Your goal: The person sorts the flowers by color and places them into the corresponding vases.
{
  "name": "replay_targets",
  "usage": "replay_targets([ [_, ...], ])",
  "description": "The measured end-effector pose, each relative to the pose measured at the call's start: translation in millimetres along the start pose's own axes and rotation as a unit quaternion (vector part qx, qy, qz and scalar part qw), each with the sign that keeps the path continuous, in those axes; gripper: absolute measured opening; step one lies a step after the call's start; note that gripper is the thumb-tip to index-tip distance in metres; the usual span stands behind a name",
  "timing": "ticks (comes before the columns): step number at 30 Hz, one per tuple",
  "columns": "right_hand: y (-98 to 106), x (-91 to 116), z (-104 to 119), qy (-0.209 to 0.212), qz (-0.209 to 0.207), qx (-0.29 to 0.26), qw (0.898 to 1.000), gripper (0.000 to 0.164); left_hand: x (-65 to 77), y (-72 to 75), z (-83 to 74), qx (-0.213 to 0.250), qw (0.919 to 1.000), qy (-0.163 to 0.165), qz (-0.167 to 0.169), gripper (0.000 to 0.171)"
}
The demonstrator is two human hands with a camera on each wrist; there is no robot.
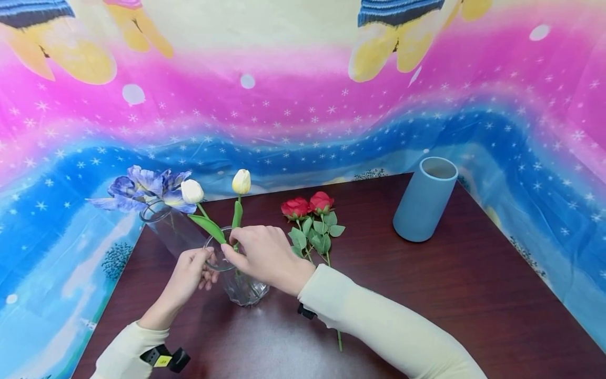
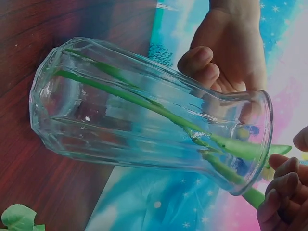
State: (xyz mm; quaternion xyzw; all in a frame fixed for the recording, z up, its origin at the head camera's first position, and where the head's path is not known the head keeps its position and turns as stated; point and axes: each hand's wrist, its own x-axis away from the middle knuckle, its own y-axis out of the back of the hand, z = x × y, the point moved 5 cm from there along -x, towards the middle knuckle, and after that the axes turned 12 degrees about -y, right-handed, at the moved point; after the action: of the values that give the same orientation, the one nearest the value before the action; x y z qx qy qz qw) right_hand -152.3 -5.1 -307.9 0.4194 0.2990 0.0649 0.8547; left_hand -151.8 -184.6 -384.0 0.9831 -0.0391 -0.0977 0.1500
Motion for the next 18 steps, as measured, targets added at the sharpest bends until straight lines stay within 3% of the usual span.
replay_targets([
  [18,18.5,14.2,-20.0,-0.015,-0.029,-0.002,0.999,0.009,0.6,0.3,-1.1,0.002,0.9999,0.01,-0.002,0.036],
])
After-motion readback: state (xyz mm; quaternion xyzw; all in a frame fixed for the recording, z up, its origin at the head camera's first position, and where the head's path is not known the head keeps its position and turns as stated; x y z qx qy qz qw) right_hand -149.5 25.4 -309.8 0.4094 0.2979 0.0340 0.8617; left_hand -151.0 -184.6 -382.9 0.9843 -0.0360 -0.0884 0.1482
